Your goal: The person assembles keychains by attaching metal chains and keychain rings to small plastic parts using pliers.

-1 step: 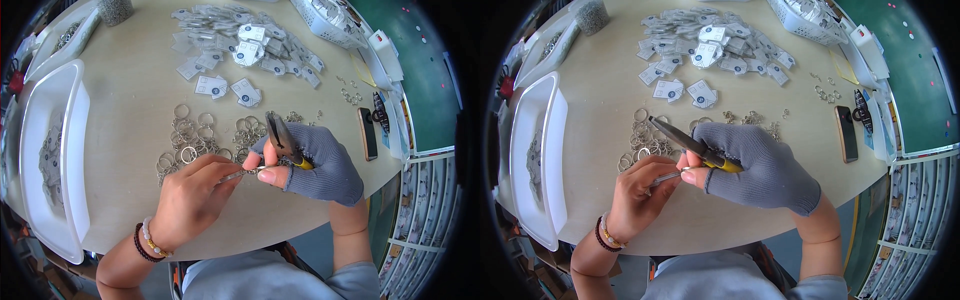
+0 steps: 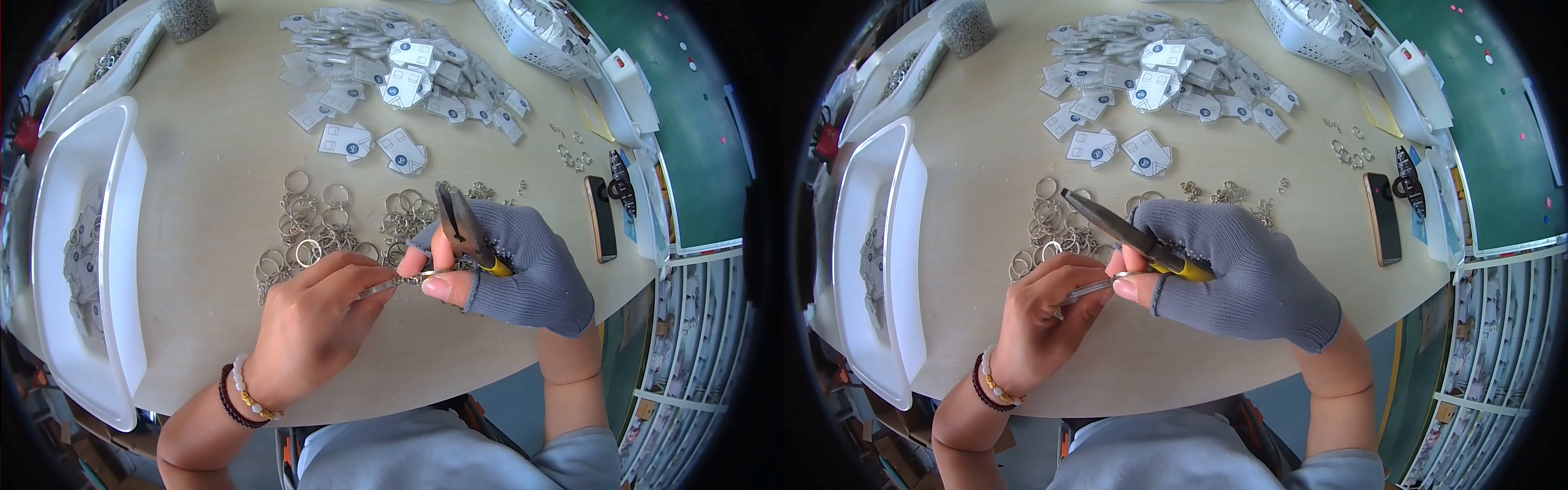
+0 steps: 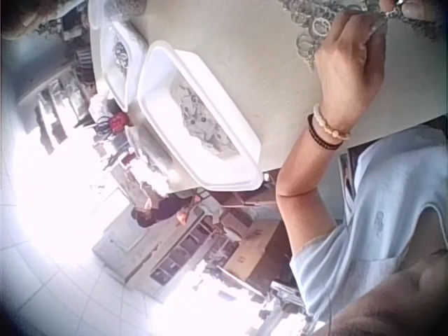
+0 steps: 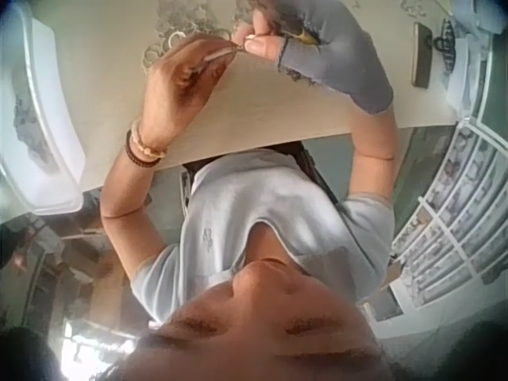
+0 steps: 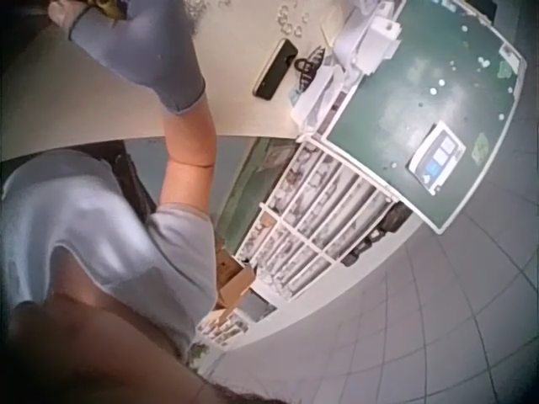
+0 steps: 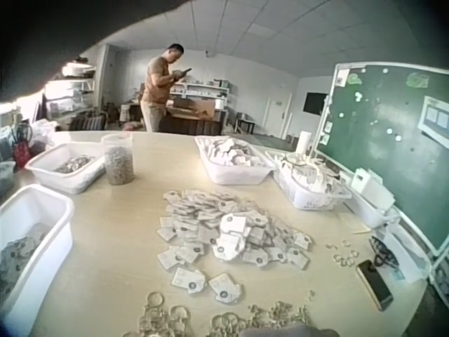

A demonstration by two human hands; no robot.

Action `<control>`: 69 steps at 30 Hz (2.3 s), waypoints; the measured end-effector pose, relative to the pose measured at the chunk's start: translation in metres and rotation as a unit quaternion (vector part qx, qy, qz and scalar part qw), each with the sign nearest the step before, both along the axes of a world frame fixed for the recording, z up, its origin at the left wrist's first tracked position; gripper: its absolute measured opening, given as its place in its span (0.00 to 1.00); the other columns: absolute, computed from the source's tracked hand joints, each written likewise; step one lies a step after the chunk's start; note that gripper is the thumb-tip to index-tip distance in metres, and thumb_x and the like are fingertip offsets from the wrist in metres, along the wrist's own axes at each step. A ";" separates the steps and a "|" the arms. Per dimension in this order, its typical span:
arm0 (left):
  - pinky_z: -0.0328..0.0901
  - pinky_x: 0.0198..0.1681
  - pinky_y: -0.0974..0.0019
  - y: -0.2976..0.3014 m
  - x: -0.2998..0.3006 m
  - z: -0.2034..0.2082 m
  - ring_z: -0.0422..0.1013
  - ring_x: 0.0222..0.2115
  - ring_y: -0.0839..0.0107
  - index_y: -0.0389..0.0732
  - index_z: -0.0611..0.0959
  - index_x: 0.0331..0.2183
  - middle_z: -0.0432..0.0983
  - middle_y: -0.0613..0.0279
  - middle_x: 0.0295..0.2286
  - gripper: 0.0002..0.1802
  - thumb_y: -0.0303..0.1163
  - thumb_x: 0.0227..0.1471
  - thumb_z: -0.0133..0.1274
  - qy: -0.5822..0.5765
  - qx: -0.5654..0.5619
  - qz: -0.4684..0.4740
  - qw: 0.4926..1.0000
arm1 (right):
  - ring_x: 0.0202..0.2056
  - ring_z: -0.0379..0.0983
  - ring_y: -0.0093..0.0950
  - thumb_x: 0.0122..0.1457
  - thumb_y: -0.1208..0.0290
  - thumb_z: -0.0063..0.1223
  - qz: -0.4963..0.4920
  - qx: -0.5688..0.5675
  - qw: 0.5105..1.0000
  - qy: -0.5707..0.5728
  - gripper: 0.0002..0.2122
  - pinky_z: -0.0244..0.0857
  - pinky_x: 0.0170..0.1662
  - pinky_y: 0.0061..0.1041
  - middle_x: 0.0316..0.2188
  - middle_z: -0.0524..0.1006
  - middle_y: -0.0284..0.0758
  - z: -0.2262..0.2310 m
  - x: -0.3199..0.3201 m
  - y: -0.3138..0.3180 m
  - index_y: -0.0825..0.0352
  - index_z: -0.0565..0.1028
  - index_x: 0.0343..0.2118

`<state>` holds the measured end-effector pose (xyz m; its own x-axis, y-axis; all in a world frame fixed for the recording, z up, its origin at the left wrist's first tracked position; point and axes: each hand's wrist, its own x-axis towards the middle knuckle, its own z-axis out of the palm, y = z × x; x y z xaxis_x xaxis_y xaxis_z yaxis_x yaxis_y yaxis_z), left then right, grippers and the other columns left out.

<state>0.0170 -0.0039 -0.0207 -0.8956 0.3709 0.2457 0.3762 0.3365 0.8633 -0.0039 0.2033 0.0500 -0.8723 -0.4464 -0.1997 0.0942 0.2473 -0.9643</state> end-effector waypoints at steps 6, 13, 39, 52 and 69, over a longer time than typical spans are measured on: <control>0.69 0.25 0.66 0.001 0.000 0.001 0.74 0.23 0.63 0.38 0.82 0.33 0.77 0.62 0.31 0.09 0.24 0.44 0.60 0.011 -0.001 -0.007 1.000 | 0.37 0.74 0.17 0.55 0.76 0.58 -0.005 0.002 1.000 -0.026 0.06 0.67 0.41 0.19 0.30 0.78 0.32 0.003 0.000 0.004 0.68 0.71 0.28; 0.69 0.24 0.66 0.000 0.000 0.000 0.74 0.23 0.63 0.38 0.81 0.32 0.77 0.62 0.30 0.10 0.23 0.43 0.60 0.029 -0.005 -0.021 0.999 | 0.32 0.72 0.20 0.47 0.82 0.60 -0.016 0.016 1.000 -0.012 0.08 0.68 0.37 0.21 0.34 0.79 0.41 -0.001 0.001 0.002 0.68 0.72 0.28; 0.69 0.26 0.66 -0.007 -0.003 0.000 0.74 0.26 0.61 0.40 0.82 0.34 0.76 0.58 0.30 0.19 0.19 0.32 0.60 0.193 -0.061 -0.007 0.979 | 0.27 0.73 0.34 0.46 0.75 0.63 0.064 0.166 0.933 0.313 0.12 0.67 0.32 0.26 0.27 0.74 0.40 -0.015 0.001 -0.005 0.73 0.73 0.33; 0.68 0.25 0.70 -0.018 -0.007 0.017 0.75 0.25 0.66 0.36 0.82 0.35 0.78 0.56 0.32 0.19 0.16 0.33 0.59 0.301 -0.007 0.075 0.951 | 0.42 0.66 0.20 0.57 0.69 0.55 -0.116 -0.377 0.870 -0.296 0.22 0.65 0.45 0.22 0.41 0.66 0.32 -0.022 0.020 -0.020 0.65 0.63 0.53; 0.69 0.26 0.71 -0.029 -0.002 0.025 0.75 0.24 0.66 0.37 0.82 0.33 0.78 0.56 0.34 0.19 0.21 0.30 0.59 0.424 -0.119 0.104 0.892 | 0.33 0.69 0.37 0.51 0.70 0.57 -0.038 0.262 0.876 0.402 0.23 0.65 0.36 0.31 0.35 0.69 0.41 -0.022 0.048 -0.024 0.72 0.68 0.50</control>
